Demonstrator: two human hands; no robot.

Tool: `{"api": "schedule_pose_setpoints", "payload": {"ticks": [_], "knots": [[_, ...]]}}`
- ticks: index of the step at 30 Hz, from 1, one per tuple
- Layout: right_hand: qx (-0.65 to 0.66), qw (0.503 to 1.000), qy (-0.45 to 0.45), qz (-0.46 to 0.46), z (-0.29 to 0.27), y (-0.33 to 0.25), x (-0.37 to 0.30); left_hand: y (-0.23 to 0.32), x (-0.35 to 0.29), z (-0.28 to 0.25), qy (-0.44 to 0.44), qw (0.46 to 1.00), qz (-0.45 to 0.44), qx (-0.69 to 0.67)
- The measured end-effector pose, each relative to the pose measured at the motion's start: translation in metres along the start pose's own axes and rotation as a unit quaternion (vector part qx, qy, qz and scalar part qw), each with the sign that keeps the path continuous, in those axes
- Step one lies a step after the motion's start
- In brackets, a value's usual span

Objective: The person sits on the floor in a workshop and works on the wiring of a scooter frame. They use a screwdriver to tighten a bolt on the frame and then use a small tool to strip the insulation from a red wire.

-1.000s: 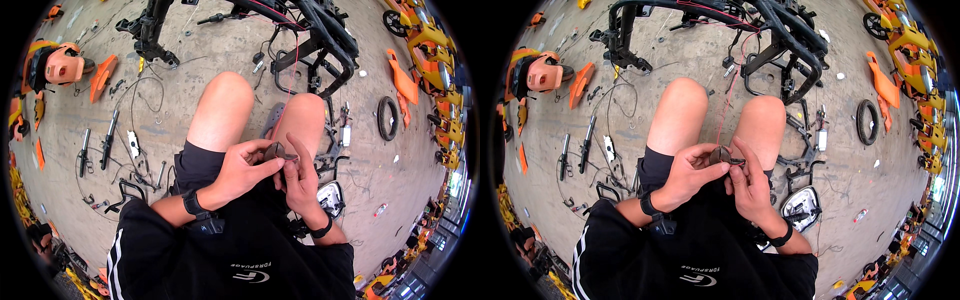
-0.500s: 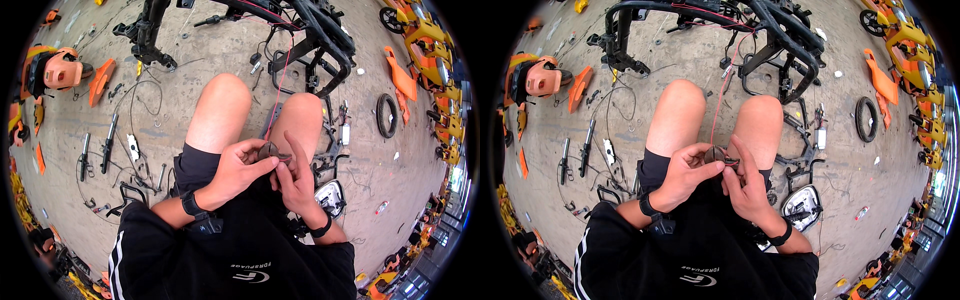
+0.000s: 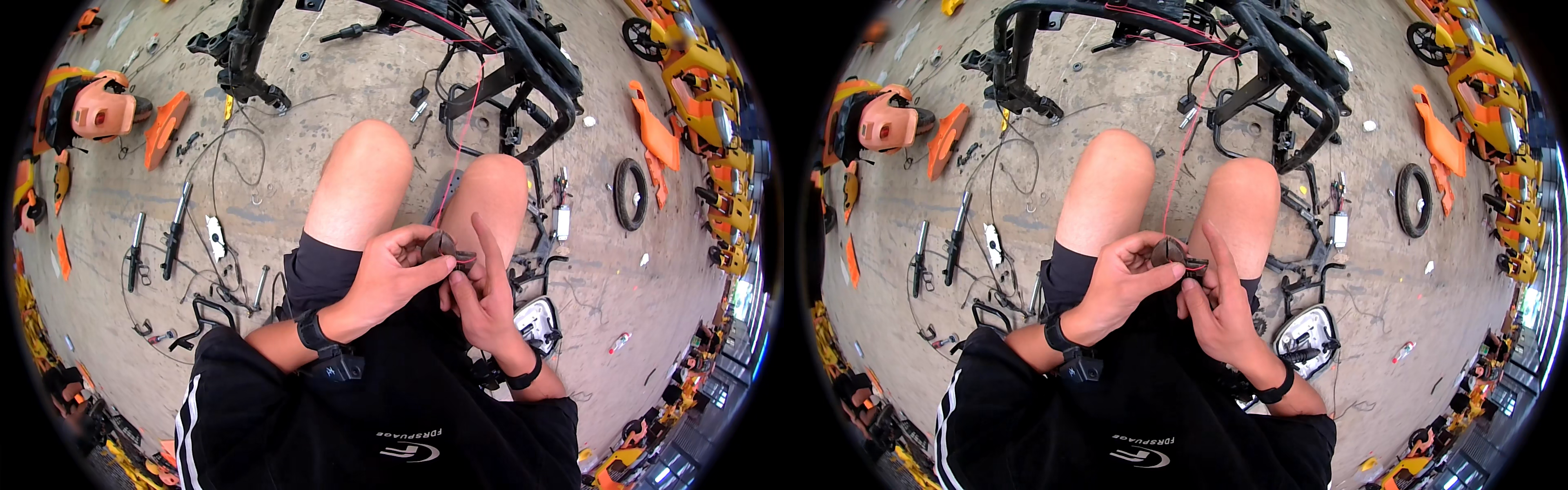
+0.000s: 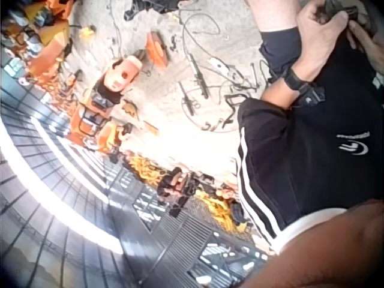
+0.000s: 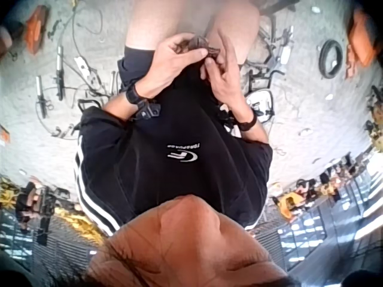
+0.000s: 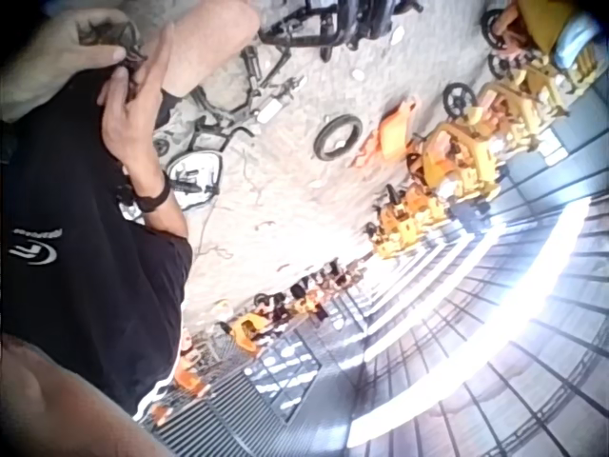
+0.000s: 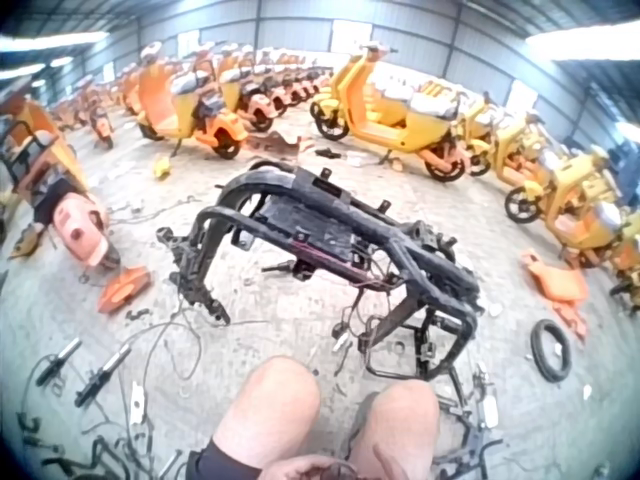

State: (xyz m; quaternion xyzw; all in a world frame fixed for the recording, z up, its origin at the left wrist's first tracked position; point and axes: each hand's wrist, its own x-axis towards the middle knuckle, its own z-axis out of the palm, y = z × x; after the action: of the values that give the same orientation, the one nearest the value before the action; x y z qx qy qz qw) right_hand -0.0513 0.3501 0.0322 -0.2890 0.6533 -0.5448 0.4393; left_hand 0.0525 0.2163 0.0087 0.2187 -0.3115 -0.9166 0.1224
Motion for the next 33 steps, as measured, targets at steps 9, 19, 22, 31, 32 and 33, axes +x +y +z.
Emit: {"api": "schedule_pose_setpoints", "payload": {"ticks": [9, 19, 22, 31, 32, 33], "knots": [[0.056, 0.996, 0.031, 0.063, 0.004, -0.009, 0.002, -0.001, 0.001, -0.001, 0.009, 1.0, -0.017, 0.001], [0.039, 0.994, 0.041, 0.096, 0.0, -0.008, 0.002, 0.001, 0.002, -0.004, 0.012, 1.0, -0.011, -0.007], [0.021, 0.993, 0.059, 0.095, 0.004, -0.012, 0.003, -0.002, 0.002, -0.005, 0.014, 1.0, 0.0, 0.02], [-0.002, 0.994, 0.086, 0.067, 0.01, -0.01, 0.005, -0.002, 0.001, -0.005, 0.011, 1.0, -0.01, 0.023], [-0.007, 0.994, 0.087, 0.061, 0.011, -0.01, 0.005, -0.002, 0.001, -0.005, 0.005, 1.0, -0.013, 0.023], [-0.013, 0.994, 0.089, 0.058, 0.011, -0.01, 0.005, -0.002, 0.002, -0.006, 0.003, 1.0, -0.013, 0.013]]}}
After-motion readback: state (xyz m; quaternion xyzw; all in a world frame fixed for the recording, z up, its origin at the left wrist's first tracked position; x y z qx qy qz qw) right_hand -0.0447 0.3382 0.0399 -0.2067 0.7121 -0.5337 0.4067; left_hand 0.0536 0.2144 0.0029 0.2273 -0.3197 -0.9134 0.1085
